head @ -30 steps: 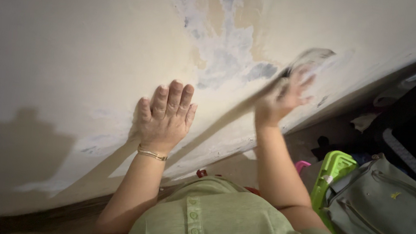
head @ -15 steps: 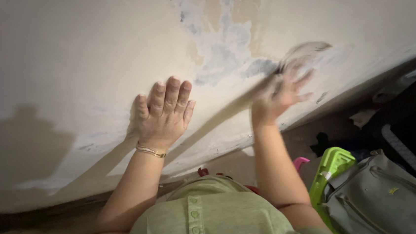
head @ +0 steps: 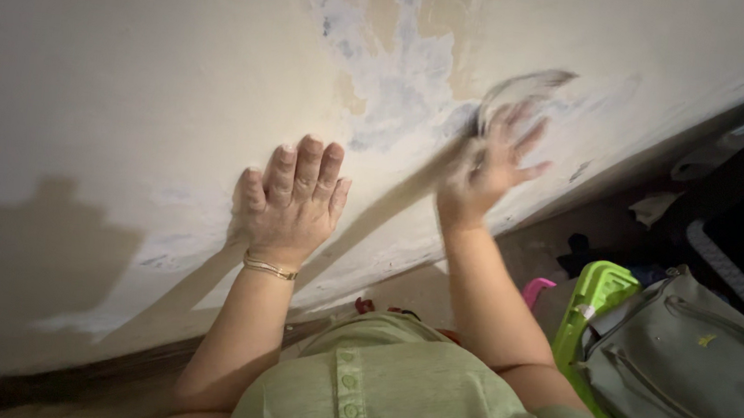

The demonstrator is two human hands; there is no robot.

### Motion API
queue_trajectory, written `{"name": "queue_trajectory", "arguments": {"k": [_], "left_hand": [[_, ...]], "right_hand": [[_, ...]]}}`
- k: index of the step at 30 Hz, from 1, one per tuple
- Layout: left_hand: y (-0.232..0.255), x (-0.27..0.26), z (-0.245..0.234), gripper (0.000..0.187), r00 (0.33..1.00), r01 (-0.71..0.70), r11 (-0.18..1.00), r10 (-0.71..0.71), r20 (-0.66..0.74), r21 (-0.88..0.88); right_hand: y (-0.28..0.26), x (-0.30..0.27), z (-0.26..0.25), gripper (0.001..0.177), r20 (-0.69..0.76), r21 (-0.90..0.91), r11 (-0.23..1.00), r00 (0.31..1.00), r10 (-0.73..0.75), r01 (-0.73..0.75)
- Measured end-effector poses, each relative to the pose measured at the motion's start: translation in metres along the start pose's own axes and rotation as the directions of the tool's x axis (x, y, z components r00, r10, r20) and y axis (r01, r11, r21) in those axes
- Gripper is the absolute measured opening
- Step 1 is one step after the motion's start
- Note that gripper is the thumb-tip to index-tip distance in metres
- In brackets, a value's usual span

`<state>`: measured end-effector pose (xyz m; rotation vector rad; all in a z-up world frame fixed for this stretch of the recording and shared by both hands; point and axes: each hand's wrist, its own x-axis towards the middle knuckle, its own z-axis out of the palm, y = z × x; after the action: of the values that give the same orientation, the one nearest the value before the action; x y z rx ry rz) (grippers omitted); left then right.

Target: The person sands a section of a wall by hand using a piece of sandpaper, repeatedly rubbing the surface to smooth out repaired patches.

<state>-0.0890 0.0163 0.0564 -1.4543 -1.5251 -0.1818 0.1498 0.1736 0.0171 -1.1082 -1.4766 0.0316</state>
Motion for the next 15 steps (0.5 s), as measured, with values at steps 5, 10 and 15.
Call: {"name": "queue_trajectory", "arguments": {"k": [5,10,15], "left_hand": [[-0.001,0.000,0.000,0.080,1.000,-0.008,1.000,0.008,-0.004,0.022],[-0.001,-0.002,-0.002,0.077,1.000,-0.007,1.000,0.007,-0.003,0.029],[-0.002,0.001,-0.003,0.078,1.000,-0.011,1.000,0.011,-0.002,0.001]], "right_hand": [[0.027,0.015,0.001,0.038,-0.068,-0.293,0.943,0.981,-0.183,0.156],[0.045,0.044,-0.019,0.050,-0.087,-0.102,0.931,0.935,0.343,-0.351],[-0.008,-0.005,-0.002,0.055,0.043,-0.018,0.999,0.998,0.038,-0.037]]}}
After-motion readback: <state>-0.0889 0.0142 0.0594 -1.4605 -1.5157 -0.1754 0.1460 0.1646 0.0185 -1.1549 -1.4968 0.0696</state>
